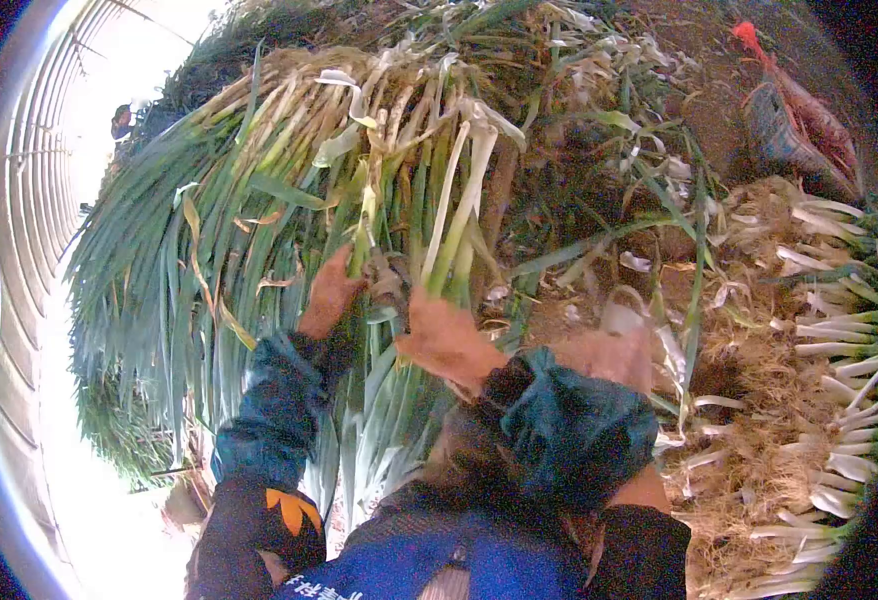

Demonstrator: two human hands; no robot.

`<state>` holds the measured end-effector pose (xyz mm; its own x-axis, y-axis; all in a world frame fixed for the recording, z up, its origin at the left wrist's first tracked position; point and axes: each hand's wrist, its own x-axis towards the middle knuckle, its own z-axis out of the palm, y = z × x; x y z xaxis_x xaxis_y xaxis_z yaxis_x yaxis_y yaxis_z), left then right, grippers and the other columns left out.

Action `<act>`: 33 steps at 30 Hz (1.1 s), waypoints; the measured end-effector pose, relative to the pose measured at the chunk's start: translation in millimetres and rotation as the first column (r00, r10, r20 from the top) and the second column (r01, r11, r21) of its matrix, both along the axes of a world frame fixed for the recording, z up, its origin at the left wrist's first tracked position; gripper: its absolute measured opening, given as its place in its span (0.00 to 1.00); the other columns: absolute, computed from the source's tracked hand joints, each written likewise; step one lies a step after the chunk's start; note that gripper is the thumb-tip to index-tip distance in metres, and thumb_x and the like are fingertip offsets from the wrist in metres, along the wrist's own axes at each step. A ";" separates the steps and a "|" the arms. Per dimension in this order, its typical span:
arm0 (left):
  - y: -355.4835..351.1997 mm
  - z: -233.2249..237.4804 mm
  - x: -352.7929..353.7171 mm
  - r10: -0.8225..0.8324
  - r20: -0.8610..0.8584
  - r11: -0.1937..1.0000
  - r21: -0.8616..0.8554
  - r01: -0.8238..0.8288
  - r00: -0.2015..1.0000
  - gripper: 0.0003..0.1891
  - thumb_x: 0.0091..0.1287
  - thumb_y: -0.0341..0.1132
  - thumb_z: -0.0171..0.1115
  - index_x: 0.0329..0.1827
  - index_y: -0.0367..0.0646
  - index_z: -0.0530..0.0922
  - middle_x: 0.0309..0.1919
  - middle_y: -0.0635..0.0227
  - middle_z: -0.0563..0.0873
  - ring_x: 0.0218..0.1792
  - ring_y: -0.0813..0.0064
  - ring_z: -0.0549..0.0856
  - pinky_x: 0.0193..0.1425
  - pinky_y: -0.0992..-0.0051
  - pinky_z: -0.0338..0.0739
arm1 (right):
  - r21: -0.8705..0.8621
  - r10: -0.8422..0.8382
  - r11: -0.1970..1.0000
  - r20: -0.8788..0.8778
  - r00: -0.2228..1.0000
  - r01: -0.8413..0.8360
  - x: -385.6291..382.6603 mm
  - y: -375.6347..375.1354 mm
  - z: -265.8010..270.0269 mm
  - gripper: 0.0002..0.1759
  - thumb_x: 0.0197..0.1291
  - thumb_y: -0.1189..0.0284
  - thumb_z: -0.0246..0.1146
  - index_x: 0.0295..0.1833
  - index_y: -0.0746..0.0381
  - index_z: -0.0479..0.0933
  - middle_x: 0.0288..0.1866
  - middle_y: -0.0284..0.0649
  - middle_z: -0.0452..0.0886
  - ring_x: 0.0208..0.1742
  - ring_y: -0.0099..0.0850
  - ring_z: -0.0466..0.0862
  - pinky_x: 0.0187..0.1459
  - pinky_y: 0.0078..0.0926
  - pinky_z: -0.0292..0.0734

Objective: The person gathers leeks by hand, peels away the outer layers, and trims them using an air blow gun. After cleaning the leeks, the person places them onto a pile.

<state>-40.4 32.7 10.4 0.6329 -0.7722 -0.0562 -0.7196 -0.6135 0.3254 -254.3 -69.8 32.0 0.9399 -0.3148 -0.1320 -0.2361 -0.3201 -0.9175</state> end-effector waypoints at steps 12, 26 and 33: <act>80.2 -7.9 -66.5 0.188 -0.217 0.982 0.035 -0.185 0.958 0.38 0.46 0.37 0.68 0.65 0.50 0.64 0.44 0.50 0.82 0.46 0.49 0.81 0.49 0.58 0.74 | -0.124 -0.032 0.992 -0.060 0.998 0.025 11.9 6.8 -11.7 0.29 0.50 0.65 0.61 0.50 0.74 0.61 0.33 0.63 0.78 0.39 0.59 0.78 0.43 0.49 0.73; 83.6 -14.9 -81.4 0.221 -0.174 0.975 0.067 -0.212 0.960 0.41 0.48 0.39 0.67 0.69 0.55 0.59 0.43 0.52 0.83 0.43 0.51 0.82 0.48 0.57 0.74 | -0.254 -0.043 0.966 0.010 0.999 0.044 11.5 16.6 -24.4 0.29 0.49 0.68 0.60 0.50 0.77 0.60 0.29 0.58 0.78 0.35 0.57 0.80 0.36 0.48 0.74; 87.3 -0.4 -99.9 0.282 -0.182 0.954 0.155 -0.256 0.942 0.41 0.48 0.40 0.65 0.69 0.57 0.59 0.40 0.51 0.84 0.41 0.50 0.83 0.45 0.57 0.75 | -0.266 -0.096 0.959 0.014 0.995 0.096 40.2 10.4 -34.9 0.24 0.48 0.69 0.60 0.45 0.73 0.61 0.26 0.56 0.78 0.31 0.55 0.80 0.32 0.47 0.76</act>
